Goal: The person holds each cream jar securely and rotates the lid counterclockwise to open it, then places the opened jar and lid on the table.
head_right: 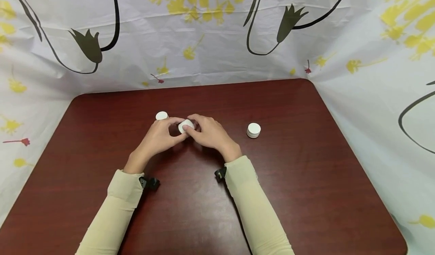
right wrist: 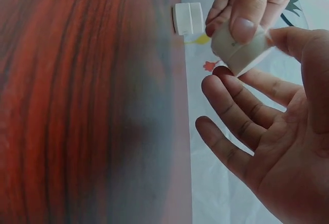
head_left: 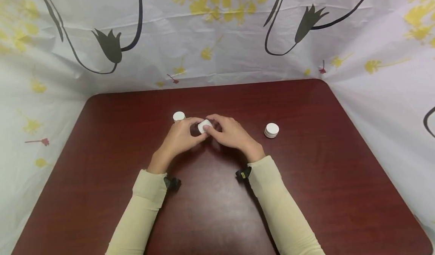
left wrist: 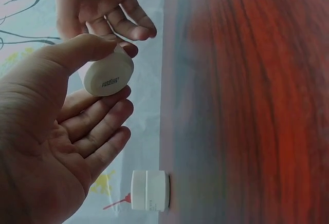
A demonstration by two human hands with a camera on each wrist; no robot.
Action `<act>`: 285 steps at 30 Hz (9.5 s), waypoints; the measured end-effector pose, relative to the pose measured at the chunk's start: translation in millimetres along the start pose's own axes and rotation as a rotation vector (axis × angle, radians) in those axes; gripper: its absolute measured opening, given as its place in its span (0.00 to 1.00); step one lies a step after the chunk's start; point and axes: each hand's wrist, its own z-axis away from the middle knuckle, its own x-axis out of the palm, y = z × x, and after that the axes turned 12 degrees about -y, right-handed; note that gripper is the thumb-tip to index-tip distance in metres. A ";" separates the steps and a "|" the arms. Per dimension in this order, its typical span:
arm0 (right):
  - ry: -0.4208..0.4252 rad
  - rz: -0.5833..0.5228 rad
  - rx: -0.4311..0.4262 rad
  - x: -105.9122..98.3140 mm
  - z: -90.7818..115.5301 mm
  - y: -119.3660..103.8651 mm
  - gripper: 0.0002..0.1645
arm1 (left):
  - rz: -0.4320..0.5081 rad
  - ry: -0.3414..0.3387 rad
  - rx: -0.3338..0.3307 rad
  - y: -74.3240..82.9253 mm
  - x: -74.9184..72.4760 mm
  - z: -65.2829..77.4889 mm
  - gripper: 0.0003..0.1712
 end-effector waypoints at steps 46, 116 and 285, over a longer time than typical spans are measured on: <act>0.024 -0.007 -0.035 -0.8 0.6 -4.4 0.17 | 0.004 -0.049 -0.009 1.3 -2.7 0.4 0.26; 0.040 0.001 -0.006 -6.4 3.0 -5.5 0.18 | 0.003 -0.060 0.003 2.7 -2.0 1.1 0.27; -0.160 0.136 0.107 -12.5 7.7 2.7 0.30 | -0.038 -0.164 -0.082 -10.1 1.5 2.5 0.26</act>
